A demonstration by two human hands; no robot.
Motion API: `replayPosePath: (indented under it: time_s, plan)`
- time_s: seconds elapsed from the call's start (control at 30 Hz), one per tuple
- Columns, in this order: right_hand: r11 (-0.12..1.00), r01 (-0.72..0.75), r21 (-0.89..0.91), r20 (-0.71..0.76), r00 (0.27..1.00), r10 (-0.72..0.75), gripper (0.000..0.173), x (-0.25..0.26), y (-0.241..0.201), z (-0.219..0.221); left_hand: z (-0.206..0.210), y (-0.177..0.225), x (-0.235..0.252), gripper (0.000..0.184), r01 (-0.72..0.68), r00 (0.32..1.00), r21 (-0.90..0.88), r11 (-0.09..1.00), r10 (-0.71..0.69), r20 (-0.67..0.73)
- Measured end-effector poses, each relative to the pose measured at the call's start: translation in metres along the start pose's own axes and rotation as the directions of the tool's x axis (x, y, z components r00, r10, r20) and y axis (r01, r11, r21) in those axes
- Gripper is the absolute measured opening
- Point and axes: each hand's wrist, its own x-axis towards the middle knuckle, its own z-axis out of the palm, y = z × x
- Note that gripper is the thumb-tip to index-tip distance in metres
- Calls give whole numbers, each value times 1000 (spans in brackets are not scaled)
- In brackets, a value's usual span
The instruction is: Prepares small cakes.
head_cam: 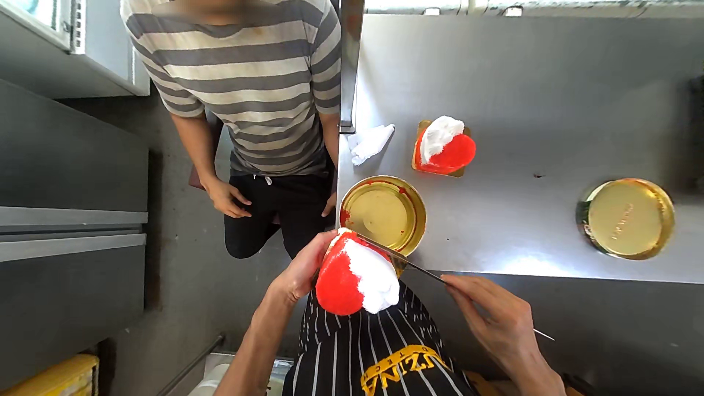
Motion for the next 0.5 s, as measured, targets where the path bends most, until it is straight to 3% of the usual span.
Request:
replayPosePath:
  time_s: [0.5]
  plan:
    - [998, -43, -35, -59, 997, 40, 23, -33, 0, -1, 3, 3, -7, 55, -59, 994, -86, 995, 50, -97]
